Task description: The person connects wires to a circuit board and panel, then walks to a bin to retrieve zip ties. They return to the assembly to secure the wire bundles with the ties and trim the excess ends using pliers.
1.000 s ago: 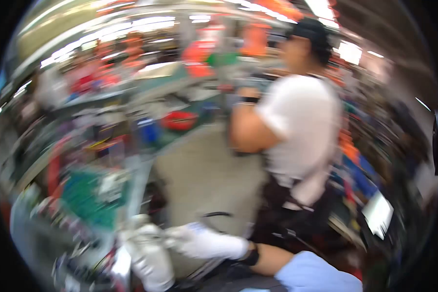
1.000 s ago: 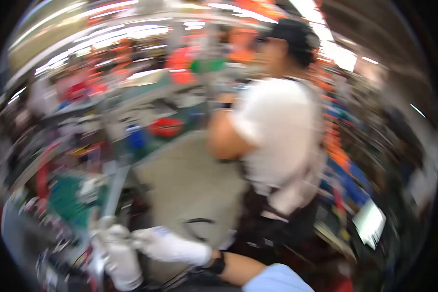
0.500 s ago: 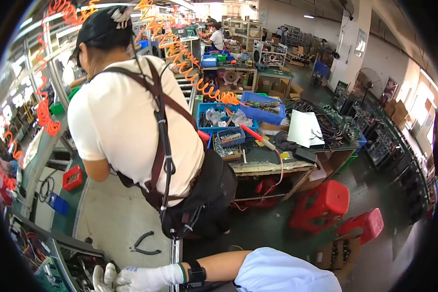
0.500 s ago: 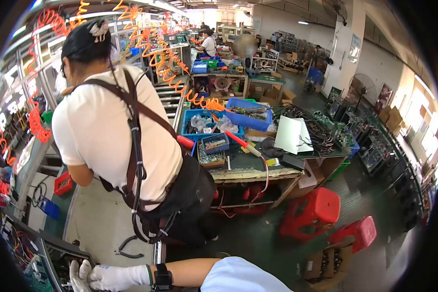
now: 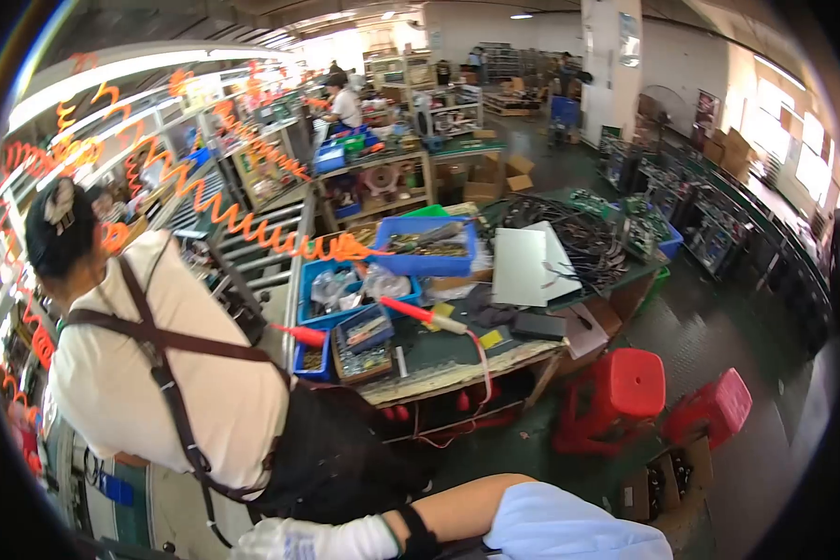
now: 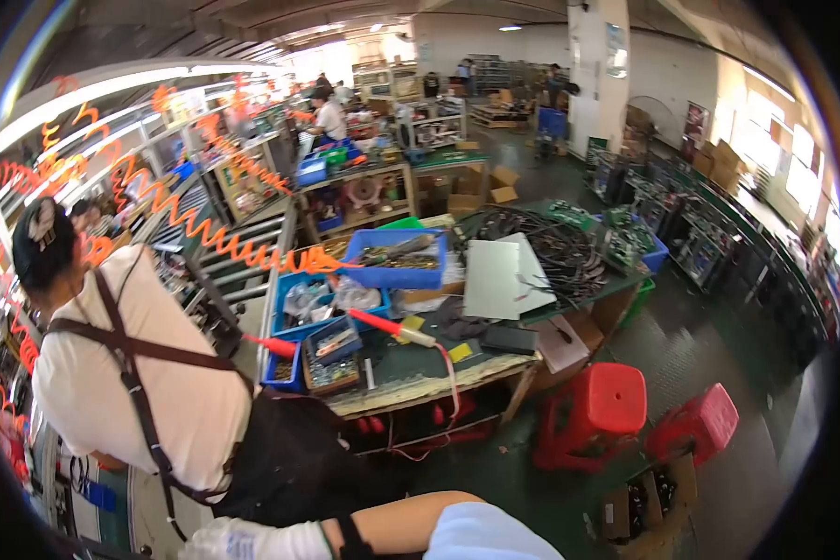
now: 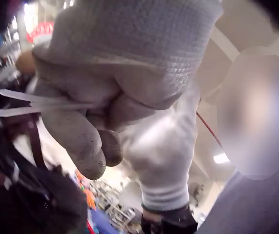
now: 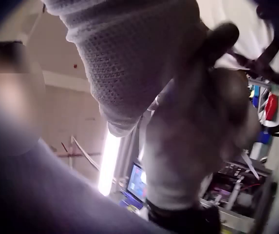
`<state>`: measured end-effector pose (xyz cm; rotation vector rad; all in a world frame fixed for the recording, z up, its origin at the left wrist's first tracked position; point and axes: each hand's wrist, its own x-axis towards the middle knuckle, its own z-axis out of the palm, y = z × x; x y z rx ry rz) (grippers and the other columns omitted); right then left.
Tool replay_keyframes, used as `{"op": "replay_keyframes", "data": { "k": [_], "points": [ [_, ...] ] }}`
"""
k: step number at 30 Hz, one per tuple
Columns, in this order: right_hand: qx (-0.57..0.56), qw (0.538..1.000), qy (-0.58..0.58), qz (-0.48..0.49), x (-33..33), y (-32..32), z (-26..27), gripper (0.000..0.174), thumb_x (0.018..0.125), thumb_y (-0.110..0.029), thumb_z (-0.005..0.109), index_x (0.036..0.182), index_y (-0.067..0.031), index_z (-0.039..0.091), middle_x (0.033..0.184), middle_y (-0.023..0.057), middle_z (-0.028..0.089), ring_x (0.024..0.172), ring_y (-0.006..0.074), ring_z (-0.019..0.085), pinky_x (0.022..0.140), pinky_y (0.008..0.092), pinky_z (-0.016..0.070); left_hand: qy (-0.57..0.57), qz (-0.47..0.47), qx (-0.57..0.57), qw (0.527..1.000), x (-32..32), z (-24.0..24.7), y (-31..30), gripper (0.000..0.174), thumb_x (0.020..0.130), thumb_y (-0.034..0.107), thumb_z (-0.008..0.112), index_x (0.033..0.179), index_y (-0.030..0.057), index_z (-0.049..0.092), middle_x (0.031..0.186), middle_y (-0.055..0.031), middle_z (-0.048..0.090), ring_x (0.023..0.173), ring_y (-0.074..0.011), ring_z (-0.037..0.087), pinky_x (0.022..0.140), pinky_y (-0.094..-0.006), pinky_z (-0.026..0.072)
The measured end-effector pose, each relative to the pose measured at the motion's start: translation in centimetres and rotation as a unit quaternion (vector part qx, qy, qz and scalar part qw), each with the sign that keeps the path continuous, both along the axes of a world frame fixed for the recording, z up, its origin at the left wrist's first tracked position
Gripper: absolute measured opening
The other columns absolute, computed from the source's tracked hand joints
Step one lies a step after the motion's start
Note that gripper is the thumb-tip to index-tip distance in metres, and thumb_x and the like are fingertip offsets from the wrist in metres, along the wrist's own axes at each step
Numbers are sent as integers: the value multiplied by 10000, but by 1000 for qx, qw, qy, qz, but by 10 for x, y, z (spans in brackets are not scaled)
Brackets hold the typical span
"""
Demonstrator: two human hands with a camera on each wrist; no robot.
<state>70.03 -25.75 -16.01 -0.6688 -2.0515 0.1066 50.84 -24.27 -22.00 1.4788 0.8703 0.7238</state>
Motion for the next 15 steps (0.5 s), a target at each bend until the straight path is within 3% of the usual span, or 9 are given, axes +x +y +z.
{"op": "replay_keyframes", "data": {
  "k": [1, 2, 4, 5, 6, 7, 10, 12, 15],
  "points": [
    [-102, 993, 59, 6, 25, -10, -2, 542, 906, -416, 519, 1329, -80, 486, 1289, 148, 547, 1158, 322, 540, 929, 412, 462, 153, -181, 265, 935, 13, -13, 22, 255, 942, 122, 513, 1145, 16, 625, 936, -70, 647, 934, -189, 591, 795, -354, 461],
    [-199, 972, 123, 14, 48, -23, -7, 496, 917, -400, 506, 1285, -69, 534, 1260, 155, 572, 1120, 313, 562, 900, 398, 475, 280, -335, 501, 747, 21, -18, 35, 245, 957, 129, 503, 1134, 22, 633, 875, -67, 648, 869, -179, 607, 758, -333, 472],
    [-187, 932, 244, -192, 87, -62, -28, 373, 920, -243, 535, 1221, -28, 574, 1071, 147, 654, 954, 259, 654, 832, 337, 520, 232, -370, 132, 890, 93, 40, 12, 259, 983, 133, 480, 1152, 12, 633, 730, -59, 627, 700, -142, 602, 650, -284, 476],
    [-284, 893, 253, -241, 113, -90, -48, 493, 917, -277, 576, 1344, -45, 487, 1276, 177, 573, 1135, 294, 593, 969, 347, 471, 179, -370, 146, 900, 116, 54, -2, 269, 991, 142, 473, 1157, 2, 631, 685, -54, 616, 640, -124, 584, 608, -264, 465],
    [-297, 853, 247, -350, 136, -124, -50, 463, 921, -315, 588, 1297, -50, 536, 1230, 153, 610, 1110, 280, 608, 954, 353, 480, 121, -367, 155, 909, 131, 60, -11, 280, 999, 152, 466, 1161, -8, 628, 641, -49, 605, 580, -106, 567, 567, -243, 455],
    [-356, 765, 264, -467, 148, -159, -58, 420, 914, -344, 586, 1247, -88, 588, 1215, 127, 624, 1121, 276, 596, 970, 354, 465, 122, -392, 151, 899, 140, 61, -12, 281, 993, 145, 477, 1176, -16, 617, 646, -52, 610, 582, -119, 570, 575, -257, 462],
    [-337, 632, 253, -651, 190, -262, -94, 305, 900, -274, 592, 1135, -88, 649, 1063, 129, 675, 1020, 277, 640, 904, 362, 497, 132, -427, 119, 887, 165, 59, -25, 277, 989, 144, 483, 1178, -2, 622, 640, -56, 610, 580, -125, 579, 581, -255, 466],
    [-285, 572, 260, -723, 217, -310, -105, 250, 882, -201, 614, 1081, -57, 662, 1007, 130, 683, 962, 258, 656, 868, 343, 508, 114, -434, 81, 890, 178, 49, -34, 278, 966, 135, 514, 1187, 6, 623, 645, -52, 612, 587, -94, 569, 577, -237, 457],
    [-184, 530, 406, -721, 270, -334, -125, 181, 876, -102, 622, 1030, -22, 674, 947, 84, 691, 884, 149, 646, 803, 283, 508, 180, -429, 30, 885, 205, 39, -34, 357, 922, 122, 581, 1259, 6, 590, 639, -8, 582, 588, -49, 520, 567, -226, 442]
  ]
}}
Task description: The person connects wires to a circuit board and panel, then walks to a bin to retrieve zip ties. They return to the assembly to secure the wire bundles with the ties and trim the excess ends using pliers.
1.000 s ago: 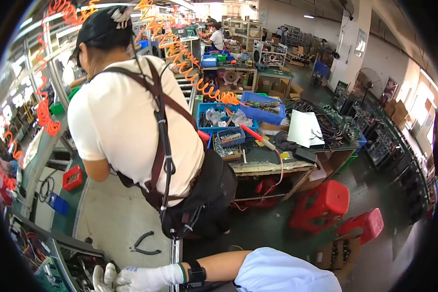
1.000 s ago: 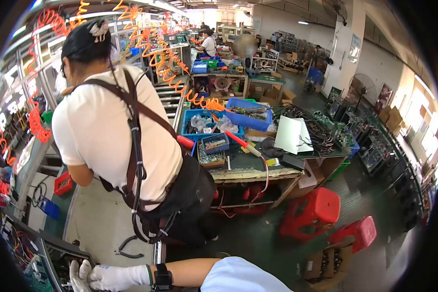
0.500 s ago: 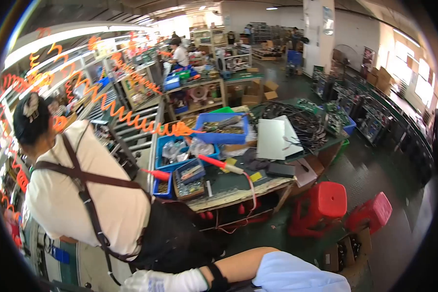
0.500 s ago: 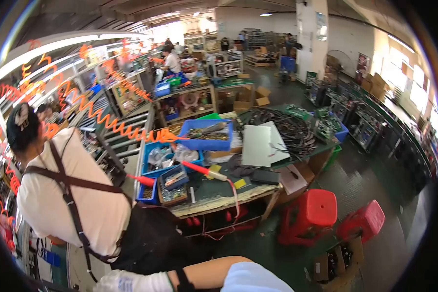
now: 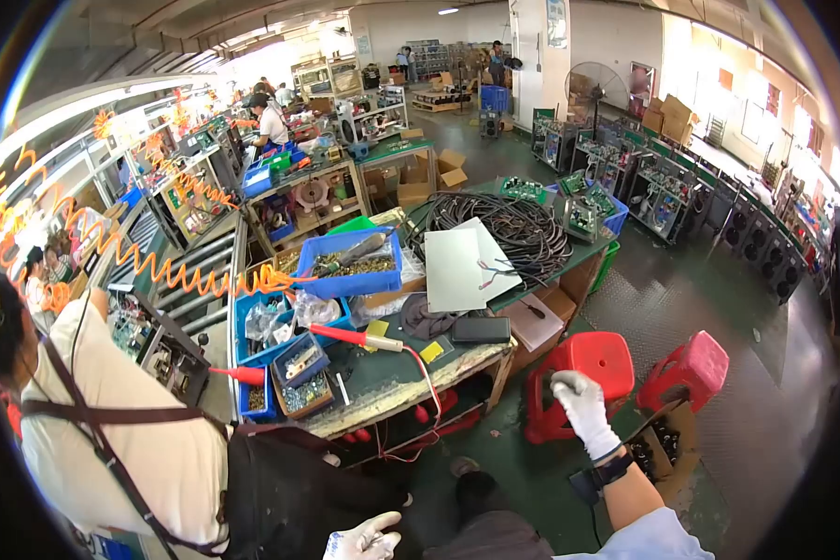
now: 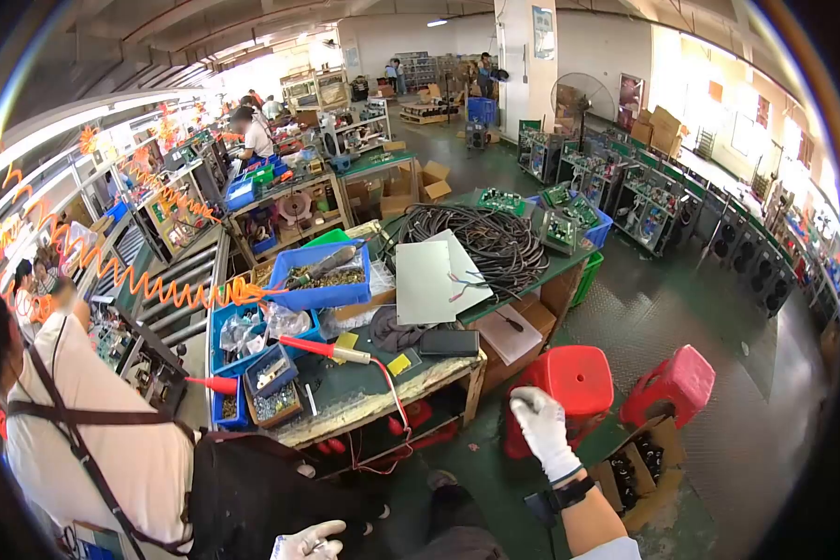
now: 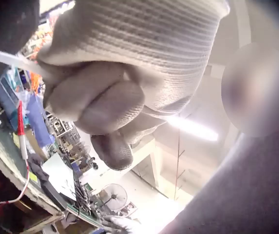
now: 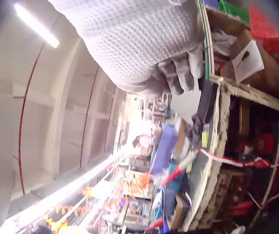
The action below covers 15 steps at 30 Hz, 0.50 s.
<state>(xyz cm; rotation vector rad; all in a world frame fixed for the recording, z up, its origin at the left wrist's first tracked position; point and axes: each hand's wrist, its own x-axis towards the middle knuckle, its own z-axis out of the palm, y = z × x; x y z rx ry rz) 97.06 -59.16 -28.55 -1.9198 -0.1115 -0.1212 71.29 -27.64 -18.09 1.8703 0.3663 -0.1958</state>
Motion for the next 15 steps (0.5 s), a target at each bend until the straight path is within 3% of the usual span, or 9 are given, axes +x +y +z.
{"op": "replay_keyframes", "data": {
  "k": [1, 2, 3, 5, 7, 9, 13, 15],
  "points": [
    [59, 998, 8, -15, 21, 0, -2, 163, 878, -81, 621, 1016, -16, 678, 928, 66, 690, 861, 115, 635, 782, 265, 505, 5, 0, 6, 1000, 10, -1, 3, 357, 922, 122, 581, 1259, 6, 590, 639, -8, 582, 588, -49, 520, 567, -226, 442],
    [12, 1000, -9, -15, 44, 8, -2, 161, 890, -84, 617, 1021, -13, 677, 911, 49, 693, 845, 92, 624, 765, 258, 503, 8, 23, 33, 999, 21, 4, 3, 363, 919, 109, 577, 1267, 4, 585, 641, 0, 582, 582, -46, 507, 562, -221, 435],
    [34, 999, 12, -6, 71, 20, -10, 174, 871, -84, 635, 1027, -17, 675, 888, 59, 695, 827, 102, 632, 765, 259, 504, 10, 48, 60, 997, 37, 7, 5, 370, 917, 95, 573, 1275, 3, 580, 643, 8, 581, 577, -43, 494, 557, -215, 428],
    [-20, 999, -10, 25, 128, 55, -13, 192, 858, -96, 640, 1037, -35, 674, 904, 75, 693, 826, 135, 642, 757, 279, 508, -54, 130, -30, 990, 57, -20, 11, 338, 947, 92, 541, 1261, -28, 581, 645, 10, 577, 578, -43, 491, 554, -204, 424],
    [-54, 990, -103, 84, 195, 95, -22, 207, 856, -150, 615, 1032, -55, 669, 946, 107, 688, 868, 225, 661, 786, 332, 514, -7, 150, 72, 986, 92, -20, 14, 321, 972, 112, 527, 1251, -37, 584, 665, 12, 587, 602, -45, 513, 577, -201, 436],
    [-145, 972, -158, 100, 269, 136, -34, 217, 862, -194, 574, 1008, -62, 663, 1005, 133, 676, 940, 310, 645, 825, 380, 505, -1, 190, 52, 980, 130, -24, 4, 316, 978, 118, 523, 1245, -39, 586, 672, 11, 591, 611, -46, 522, 585, -200, 439],
    [-82, 977, -109, 163, 397, 225, -45, 245, 857, -207, 543, 1030, -74, 655, 1030, 169, 658, 1012, 351, 615, 882, 418, 480, 18, 187, 59, 980, 192, -23, 3, 323, 972, 107, 527, 1252, -46, 579, 673, 18, 582, 617, -53, 523, 594, -209, 445],
    [-115, 972, -102, 180, 447, 266, -59, 275, 860, -195, 521, 1073, -63, 634, 1030, 194, 654, 1027, 369, 609, 898, 428, 475, 20, 214, 36, 976, 219, -24, 2, 326, 966, 102, 528, 1254, -42, 579, 679, 19, 577, 622, -53, 521, 595, -210, 445]
  ]
}}
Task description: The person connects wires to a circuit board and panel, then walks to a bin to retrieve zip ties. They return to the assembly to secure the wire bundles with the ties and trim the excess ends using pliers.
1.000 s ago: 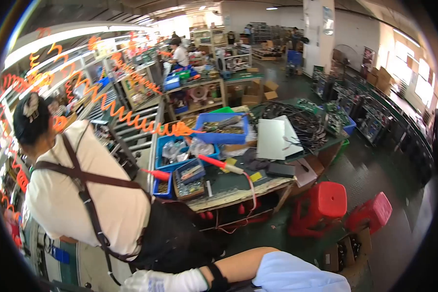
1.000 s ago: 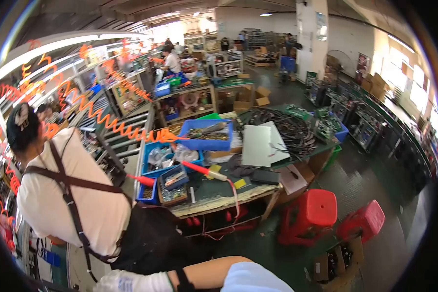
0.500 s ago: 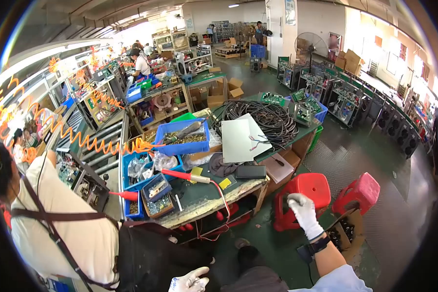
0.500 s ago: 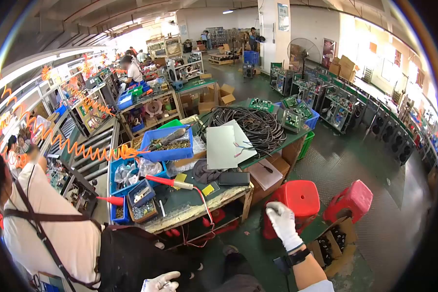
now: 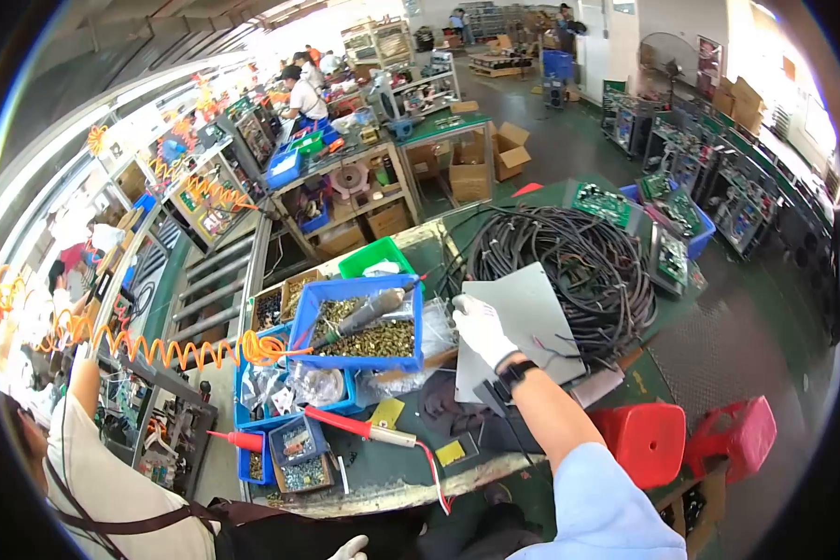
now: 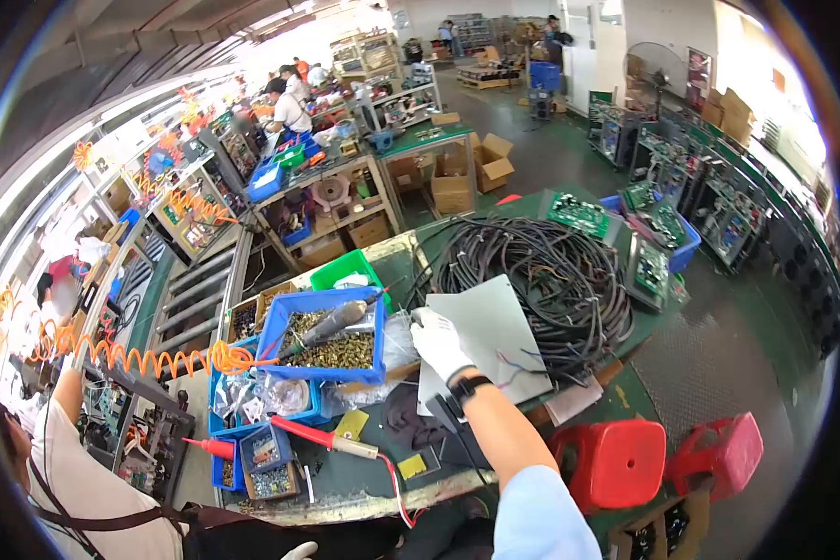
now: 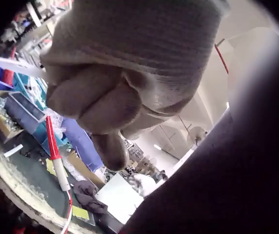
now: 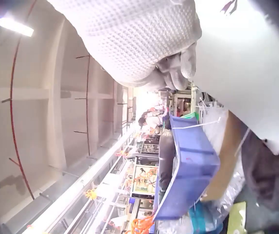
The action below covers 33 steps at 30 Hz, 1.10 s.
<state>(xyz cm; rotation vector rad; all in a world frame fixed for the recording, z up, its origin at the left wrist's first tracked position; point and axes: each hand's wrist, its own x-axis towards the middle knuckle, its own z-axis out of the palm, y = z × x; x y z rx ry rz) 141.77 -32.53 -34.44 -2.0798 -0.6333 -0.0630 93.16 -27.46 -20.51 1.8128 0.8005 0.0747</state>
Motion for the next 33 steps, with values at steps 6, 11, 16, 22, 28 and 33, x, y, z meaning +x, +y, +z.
{"op": "replay_keyframes", "data": {
  "k": [6, 11, 16, 22, 28, 33],
  "points": [
    [-195, 980, 48, -14, 69, 66, -41, 269, 847, -148, 457, 1048, -20, 581, 1013, 247, 650, 998, 425, 622, 876, 489, 488, 98, 52, -11, 994, 47, 17, -8, 352, 949, 90, 527, 1277, -33, 564, 695, 28, 561, 625, -46, 506, 588, -202, 431],
    [-153, 988, 6, 12, 74, 60, -38, 197, 817, -178, 523, 935, -76, 643, 941, 216, 667, 927, 395, 636, 815, 464, 501, 103, 112, -64, 986, 55, 8, -11, 365, 939, 80, 519, 1287, -21, 559, 684, 24, 557, 603, -38, 492, 561, -195, 420],
    [2, 997, -42, 60, 67, 48, -46, 302, 853, -219, 578, 1107, -65, 632, 1031, 193, 662, 938, 362, 640, 829, 437, 500, 80, 36, 65, 994, 68, 5, -9, 370, 898, 65, 504, 1255, 24, 590, 685, -71, 622, 591, -151, 590, 586, -278, 486],
    [114, 990, 69, 37, -34, -39, 6, 295, 866, -143, 589, 1140, -45, 638, 1075, 151, 670, 997, 289, 650, 873, 358, 506, 39, -97, 170, 980, 62, -20, -13, 224, 875, 40, 489, 984, 12, 683, 908, -145, 690, 660, -225, 643, 624, -320, 503],
    [-87, 954, 84, -273, -156, -335, -50, 264, 887, -210, 564, 1074, -55, 668, 1079, 163, 670, 1015, 307, 641, 888, 370, 498, 4, -268, 57, 962, 62, -87, 13, 324, 1023, 176, 412, 897, 8, 660, 632, -40, 595, 588, -143, 545, 593, -286, 452],
    [-180, 669, 296, -658, -454, -627, -67, 375, 829, -314, 537, 1001, -12, 677, 1043, 247, 654, 1031, 399, 607, 870, 425, 472, 22, -361, -111, 926, 128, -118, -31, 373, 1000, 212, 394, 1234, -42, 534, 691, -48, 594, 538, -116, 543, 481, -225, 404]
  ]
}}
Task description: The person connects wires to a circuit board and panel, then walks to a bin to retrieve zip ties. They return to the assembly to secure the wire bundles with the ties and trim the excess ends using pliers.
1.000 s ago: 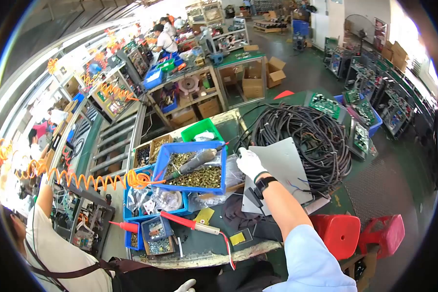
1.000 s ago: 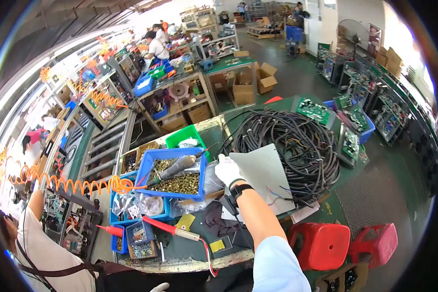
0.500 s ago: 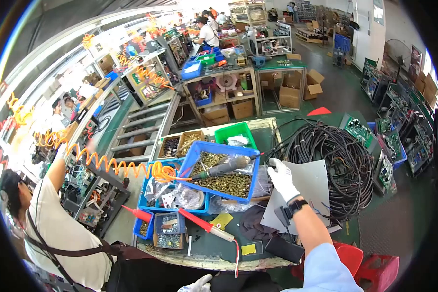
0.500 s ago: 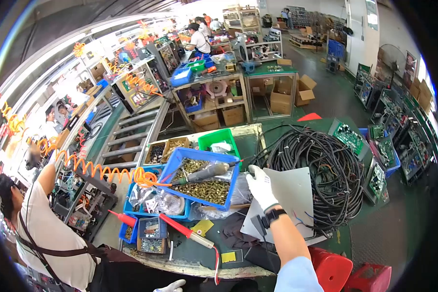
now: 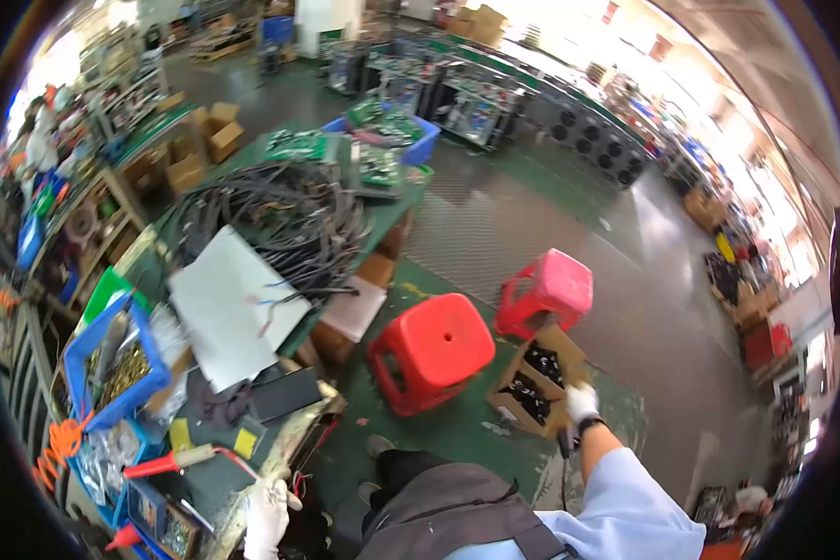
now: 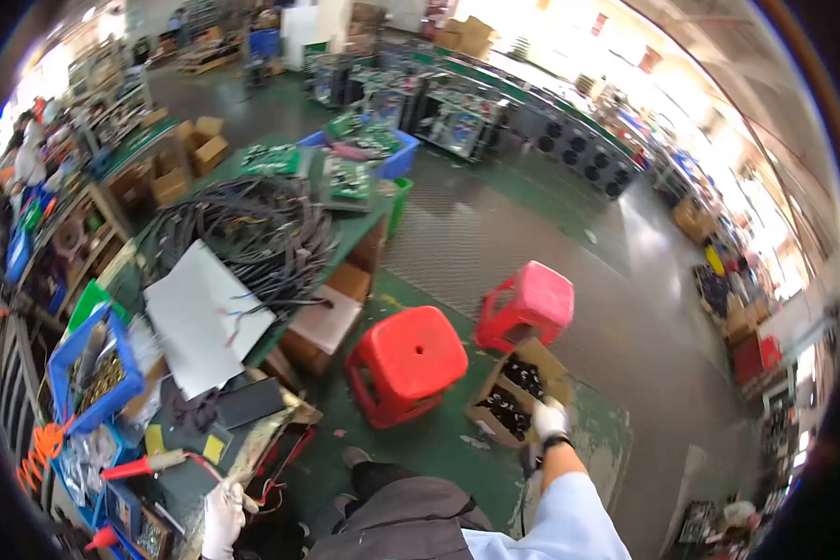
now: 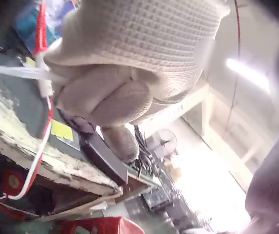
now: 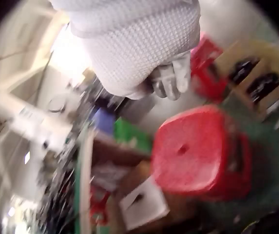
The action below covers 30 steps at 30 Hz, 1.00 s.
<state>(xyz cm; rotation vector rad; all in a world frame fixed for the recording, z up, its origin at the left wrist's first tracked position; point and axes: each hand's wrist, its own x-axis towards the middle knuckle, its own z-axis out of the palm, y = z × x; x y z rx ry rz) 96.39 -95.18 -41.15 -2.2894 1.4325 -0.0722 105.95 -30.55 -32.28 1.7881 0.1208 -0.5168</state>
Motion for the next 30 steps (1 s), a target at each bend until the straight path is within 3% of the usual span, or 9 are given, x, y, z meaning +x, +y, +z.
{"op": "replay_keyframes", "data": {
  "k": [3, 5, 9, 10, 11, 20, 26, 28, 30],
  "points": [
    [-97, 877, 455, 121, -219, -86, -47, 246, 774, -245, 636, 926, -81, 738, 949, 152, 713, 882, 296, 696, 807, 424, 541, -22, -34, -10, 999, 48, 29, -64, 325, 1013, 210, 444, 1198, -21, 580, 632, -34, 627, 452, -45, 434, 445, -204, 338],
    [-67, 896, 414, 147, -344, -69, -113, 210, 799, -221, 612, 884, -78, 740, 918, 155, 713, 855, 311, 699, 789, 430, 545, -15, -72, -33, 997, 81, 41, -141, 368, 1017, 249, 453, 1208, -44, 569, 654, -38, 635, 417, -13, 369, 411, -176, 297],
    [70, 870, 345, 346, -296, -41, -126, 270, 817, -183, 654, 1015, -3, 685, 894, 139, 718, 826, 320, 695, 696, 417, 552, -4, -161, 17, 987, 127, 9, -226, 385, 1006, 280, 472, 1209, -27, 582, 682, -45, 658, 450, -28, 433, 422, -187, 336],
    [272, 947, 167, 30, -275, -47, -131, 276, 830, -161, 658, 1045, 11, 655, 880, 132, 706, 794, 316, 687, 664, 409, 548, -8, -170, 51, 984, 140, 4, -254, 370, 1002, 273, 477, 1199, -18, 592, 682, -42, 659, 452, -36, 436, 427, -202, 346],
    [433, 855, -39, -283, -236, -48, -112, 287, 843, -140, 662, 1075, 25, 626, 867, 124, 694, 762, 313, 678, 633, 401, 544, -14, -173, 87, 981, 155, -3, -280, 355, 997, 265, 483, 1189, -9, 602, 681, -39, 659, 455, -45, 439, 431, -216, 355],
    [312, 857, -360, -197, -157, -260, -13, 280, 926, -136, 588, 1159, 19, 573, 803, 41, 600, 555, 94, 500, 492, 238, 423, -173, -154, 264, 936, 314, -99, -408, 366, 964, 260, 389, 986, -11, 634, 748, -172, 668, 545, -268, 619, 608, -418, 495],
    [276, 846, -247, -384, -243, -276, -58, 158, 891, -238, 555, 999, -123, 547, 862, 84, 613, 673, 201, 610, 505, 339, 490, -133, -46, 207, 968, 400, -73, -489, 359, 954, 258, 410, 936, -23, 631, 843, -207, 668, 571, -248, 638, 612, -378, 515],
    [273, 945, -25, -180, -282, -257, -71, 400, 934, -360, 491, 1134, -45, 635, 1148, 189, 622, 1053, 296, 589, 853, 386, 490, -132, -48, 216, 966, 433, -77, -512, 300, 916, 229, 481, 958, -26, 633, 888, -213, 668, 617, -265, 653, 641, -380, 526],
    [353, 847, -121, -380, -301, -266, -110, 393, 946, -355, 481, 1023, -19, 671, 1076, 207, 648, 1060, 301, 591, 884, 399, 477, -258, -151, 295, 908, 492, -128, -509, 292, 781, 134, 643, 1031, -17, 634, 1035, -221, 654, 784, -319, 675, 739, -395, 543]
  ]
}}
